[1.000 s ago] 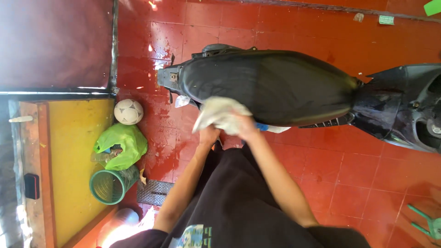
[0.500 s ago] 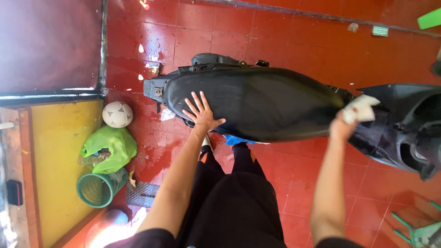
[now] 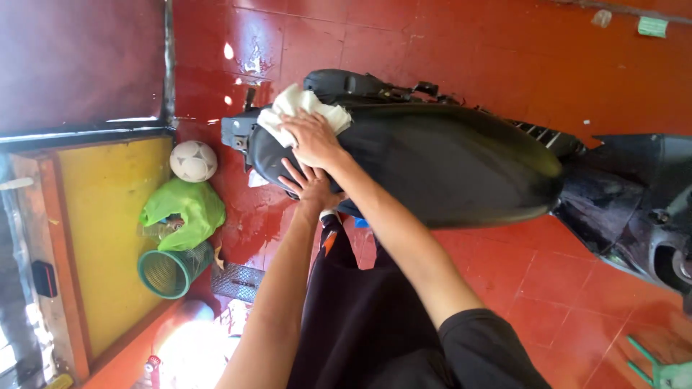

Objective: The person cleans a black scooter using a white cloth and a spray bottle. They wipe the seat and the front headlight area, applying the spray to the cloth and then scrubbing the surfaces.

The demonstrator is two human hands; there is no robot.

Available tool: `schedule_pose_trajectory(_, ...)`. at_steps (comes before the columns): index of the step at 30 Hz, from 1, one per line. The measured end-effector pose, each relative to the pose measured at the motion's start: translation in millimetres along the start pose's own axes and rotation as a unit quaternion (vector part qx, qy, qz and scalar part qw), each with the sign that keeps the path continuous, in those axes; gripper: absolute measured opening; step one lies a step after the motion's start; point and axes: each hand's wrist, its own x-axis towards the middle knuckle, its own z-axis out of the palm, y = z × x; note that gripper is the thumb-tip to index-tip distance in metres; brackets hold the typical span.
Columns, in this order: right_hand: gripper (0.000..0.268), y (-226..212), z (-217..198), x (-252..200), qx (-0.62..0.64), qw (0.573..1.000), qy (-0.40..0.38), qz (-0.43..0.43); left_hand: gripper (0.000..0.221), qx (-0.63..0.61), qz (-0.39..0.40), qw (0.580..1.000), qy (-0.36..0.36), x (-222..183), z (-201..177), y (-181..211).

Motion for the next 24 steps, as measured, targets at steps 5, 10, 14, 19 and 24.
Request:
schedule_pose_trajectory(5,0.07,44.2,-90.8,-60.5,0.107,0.983,-0.047,-0.138,0.153,-0.04,0.0,0.998,0.056,-2.7,5.4,-4.9)
schedule_pose_trajectory(10,0.062,121.7,-204.9,-164.6,0.065,0.996,-0.034,-0.052,0.157,-0.061,0.007,0.997,0.042,-3.1,6.1,-4.7)
schedule_pose_trajectory(14,0.06,165.8,-274.3,-249.5,-0.148,0.953,-0.065,0.257,0.158,-0.068,0.01,0.997,0.026,-3.3,0.7,-4.4)
schedule_pose_trajectory(19,0.037,329.9,-274.1,-381.9,-0.24,0.856,0.056,0.455,0.152,-0.045,0.065,0.988,0.131,8.3,26.4,-13.5)
schedule_pose_trajectory(24,0.036,219.9,-168.6,-289.8,-0.036,0.856,0.366,0.364,0.15,-0.026,-0.007,0.999,0.039,-16.3,-4.3,2.8)
